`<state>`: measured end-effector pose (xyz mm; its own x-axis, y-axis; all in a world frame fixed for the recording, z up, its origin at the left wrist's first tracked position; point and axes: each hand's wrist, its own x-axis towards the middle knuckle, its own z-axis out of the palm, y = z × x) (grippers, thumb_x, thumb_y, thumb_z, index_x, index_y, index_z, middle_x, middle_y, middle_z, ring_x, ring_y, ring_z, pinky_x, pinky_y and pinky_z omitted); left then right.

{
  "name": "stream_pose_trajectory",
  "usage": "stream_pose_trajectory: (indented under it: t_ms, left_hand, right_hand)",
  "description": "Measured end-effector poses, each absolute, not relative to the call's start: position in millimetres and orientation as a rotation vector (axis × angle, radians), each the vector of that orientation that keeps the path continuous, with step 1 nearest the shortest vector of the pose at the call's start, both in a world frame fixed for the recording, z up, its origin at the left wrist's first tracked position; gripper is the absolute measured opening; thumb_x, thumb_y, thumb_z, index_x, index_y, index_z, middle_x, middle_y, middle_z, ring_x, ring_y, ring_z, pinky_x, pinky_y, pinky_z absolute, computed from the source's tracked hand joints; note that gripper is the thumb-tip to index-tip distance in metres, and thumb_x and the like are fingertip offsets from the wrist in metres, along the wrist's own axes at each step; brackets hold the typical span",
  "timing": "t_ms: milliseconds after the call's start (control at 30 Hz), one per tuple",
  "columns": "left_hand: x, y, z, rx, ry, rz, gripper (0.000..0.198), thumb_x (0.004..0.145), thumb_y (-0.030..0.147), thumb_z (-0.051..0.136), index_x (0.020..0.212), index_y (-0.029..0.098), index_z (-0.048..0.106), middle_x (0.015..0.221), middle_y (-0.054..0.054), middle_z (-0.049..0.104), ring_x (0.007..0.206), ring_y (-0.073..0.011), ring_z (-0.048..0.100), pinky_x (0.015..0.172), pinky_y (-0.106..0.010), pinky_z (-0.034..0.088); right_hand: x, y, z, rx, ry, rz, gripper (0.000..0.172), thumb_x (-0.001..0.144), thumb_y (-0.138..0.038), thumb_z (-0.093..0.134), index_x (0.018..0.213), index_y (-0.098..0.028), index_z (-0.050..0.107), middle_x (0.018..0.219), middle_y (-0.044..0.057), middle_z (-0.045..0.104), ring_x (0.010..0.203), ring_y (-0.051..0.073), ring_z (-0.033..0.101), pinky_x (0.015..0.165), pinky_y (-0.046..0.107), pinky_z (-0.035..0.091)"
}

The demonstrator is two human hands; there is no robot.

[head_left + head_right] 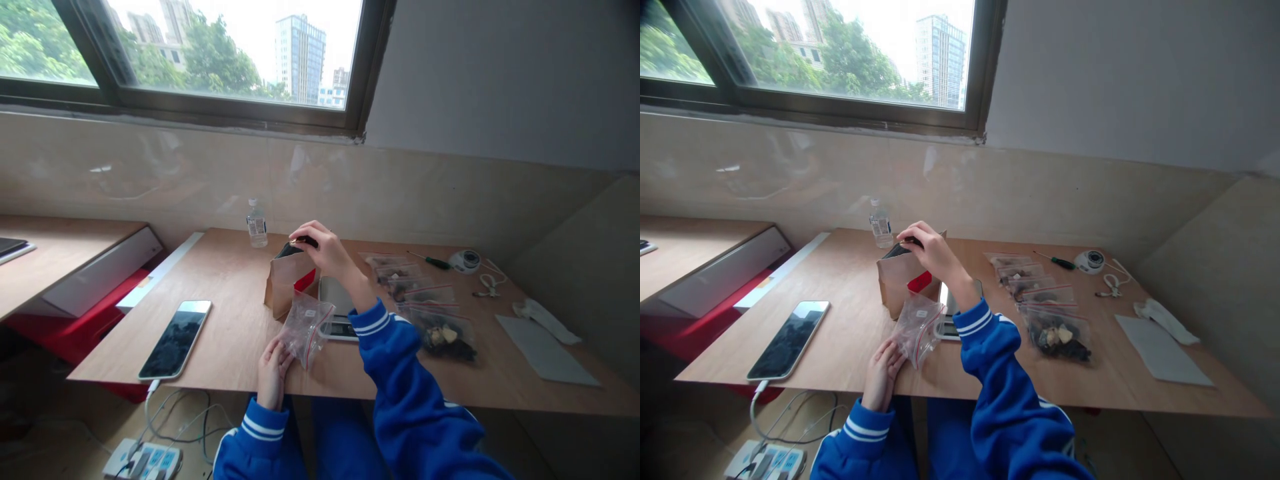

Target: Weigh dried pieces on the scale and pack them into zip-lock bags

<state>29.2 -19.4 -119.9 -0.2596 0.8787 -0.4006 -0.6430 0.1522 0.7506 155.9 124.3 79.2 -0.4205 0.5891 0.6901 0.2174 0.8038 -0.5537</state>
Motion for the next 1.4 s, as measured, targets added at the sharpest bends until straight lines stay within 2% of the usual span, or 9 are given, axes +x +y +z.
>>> stream_pose_trajectory:
  t_ms: [200,400,633,767,900,1067,1200,1300,1400]
  left_hand:
    - [29.0,-17.2,-121.8,0.266,1.089,1.498,0.031,0.065,0.027,0.075,0.091,0.013,0.065,0.093,-0.012,0.073,0.083,-0.0213,0.07,0.083,-0.034,0.055]
    - [29.3,-18.5,-115.3,0.277,1.049,1.498,0.039,0.059,0.031,0.078,0.091,0.012,0.067,0.099,-0.014,0.072,0.087,-0.0206,0.07,0.078,-0.027,0.055]
    - [35.8,-23.9,-110.0,0.38,1.062,1.505,0.044,0.064,0.035,0.073,0.103,0.014,0.067,0.11,-0.015,0.07,0.096,-0.0231,0.068,0.08,-0.03,0.054]
    - [35.3,-28.2,-104.4,0.538,1.033,1.465,0.049,0.064,0.034,0.074,0.108,0.014,0.066,0.109,-0.013,0.07,0.1,-0.0252,0.066,0.084,-0.034,0.053]
    - [18.1,-27.7,-92.2,0.778,0.916,1.157,0.05,0.064,0.03,0.075,0.11,0.012,0.067,0.094,-0.013,0.073,0.091,-0.0268,0.068,0.083,-0.039,0.053]
    - [8.1,-20.4,-79.9,0.928,0.98,1.014,0.049,0.065,0.044,0.072,0.105,0.016,0.069,0.109,-0.012,0.07,0.1,-0.0261,0.064,0.085,-0.035,0.05]
    - [22.6,-19.0,-78.5,0.928,1.272,1.139,0.056,0.077,0.064,0.051,0.095,0.014,0.066,0.085,-0.009,0.071,0.07,-0.0183,0.066,0.063,-0.028,0.051]
    - [28.5,-17.5,-76.2,0.997,1.474,1.249,0.056,0.078,0.069,0.043,0.08,0.015,0.059,0.055,-0.001,0.06,0.039,-0.0118,0.05,0.039,-0.023,0.038]
    - [25.3,-11.8,-73.9,1.075,1.586,1.221,0.054,0.077,0.071,0.04,0.072,0.019,0.052,0.038,0.006,0.042,0.028,-0.0104,0.037,0.033,-0.023,0.027]
  right_hand:
    - [153.7,122.3,51.6,-0.671,-2.03,0.323,0.031,0.097,-0.033,0.038,0.098,-0.018,0.066,0.107,0.009,0.061,0.103,0.018,0.057,0.095,0.032,0.043]
    - [168.0,94.6,49.7,-0.806,-1.936,0.134,0.034,0.098,-0.031,0.033,0.114,-0.024,0.062,0.131,0.006,0.055,0.129,0.019,0.041,0.11,0.04,0.028]
    - [176.2,24.9,-20.2,-1.347,-1.4,0.625,0.045,0.08,-0.051,0.059,0.11,-0.017,0.057,0.11,0.011,0.062,0.104,0.025,0.056,0.092,0.04,0.043]
    - [183.0,18.7,-39.4,-1.259,-1.28,1.075,0.037,0.079,-0.053,0.057,0.084,-0.016,0.06,0.083,0.006,0.067,0.078,0.019,0.062,0.074,0.031,0.049]
    - [190.8,24.5,-36.1,-1.231,-1.132,0.982,0.035,0.079,-0.052,0.057,0.077,-0.017,0.06,0.074,0.004,0.066,0.067,0.017,0.061,0.062,0.026,0.048]
    - [173.7,9.5,-46.5,-1.38,-1.148,0.809,0.035,0.089,-0.051,0.043,0.091,-0.019,0.058,0.069,0.003,0.065,0.054,0.016,0.058,0.051,0.025,0.046]
    - [152.9,-7.4,-59.3,-1.421,-1.323,0.61,0.033,0.093,-0.044,0.038,0.097,-0.021,0.061,0.097,0.008,0.071,0.089,0.024,0.066,0.078,0.031,0.048]
    - [144.3,-13.8,-71.1,-1.472,-1.349,0.623,0.034,0.094,-0.044,0.037,0.098,-0.021,0.062,0.099,0.009,0.072,0.092,0.026,0.067,0.077,0.033,0.049]
    - [141.0,-17.3,-84.8,-1.453,-1.304,0.706,0.035,0.095,-0.043,0.035,0.097,-0.02,0.062,0.095,0.009,0.072,0.089,0.025,0.068,0.074,0.031,0.05]
